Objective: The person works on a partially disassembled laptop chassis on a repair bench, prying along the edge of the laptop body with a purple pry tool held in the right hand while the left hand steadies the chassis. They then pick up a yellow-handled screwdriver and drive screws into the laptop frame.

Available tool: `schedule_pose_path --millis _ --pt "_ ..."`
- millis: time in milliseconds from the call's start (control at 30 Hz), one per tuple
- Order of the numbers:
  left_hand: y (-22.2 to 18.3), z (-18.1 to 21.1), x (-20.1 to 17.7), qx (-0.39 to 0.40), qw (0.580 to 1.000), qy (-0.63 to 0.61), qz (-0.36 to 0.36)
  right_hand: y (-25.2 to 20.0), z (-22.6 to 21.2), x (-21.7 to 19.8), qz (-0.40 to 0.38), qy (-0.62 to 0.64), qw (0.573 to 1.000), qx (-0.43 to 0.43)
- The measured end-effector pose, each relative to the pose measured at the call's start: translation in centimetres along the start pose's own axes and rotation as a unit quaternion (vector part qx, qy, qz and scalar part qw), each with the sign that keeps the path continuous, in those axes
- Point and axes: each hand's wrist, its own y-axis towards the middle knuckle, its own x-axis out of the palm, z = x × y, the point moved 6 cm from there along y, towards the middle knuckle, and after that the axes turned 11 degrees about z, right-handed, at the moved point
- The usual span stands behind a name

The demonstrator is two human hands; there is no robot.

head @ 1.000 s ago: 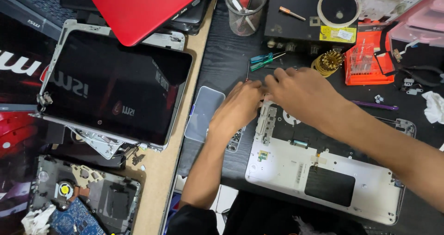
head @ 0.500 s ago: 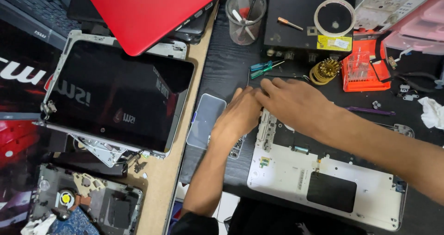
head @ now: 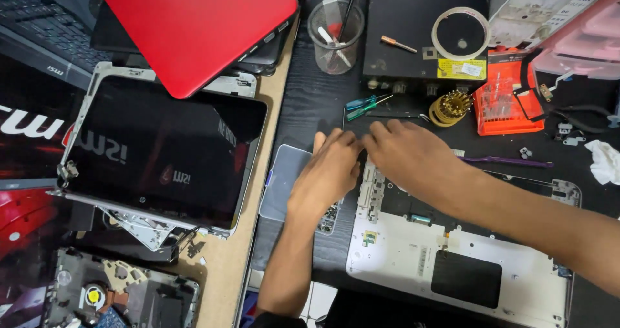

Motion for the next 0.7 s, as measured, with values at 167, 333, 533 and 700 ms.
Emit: schedule_pose_path --millis 167,333,533,700 --pt "0.0 0.1 -0.5 -0.015 1.0 -0.011 -0.001 0.1 0.4 0.2 -0.021 0.029 0.999 -0.007" --pt "-0.2 0.5 -0.9 -0.01 1.0 0.001 0.005 0.5 0.2 -2.5 -0.009 -0.025 0.999 -0.017" --pt "0.0 0.8 -1.6 -0.015 1.0 -0.007 -0.017 0.4 -0.2 -0.6 -0.011 -0.004 1.0 -0.027" --pt "-0.2 1.0 -1.2 -0.03 0.996 -0.044 -0.074 0.8 -0.1 -2.2 0.005 0.027 1.0 0.006"
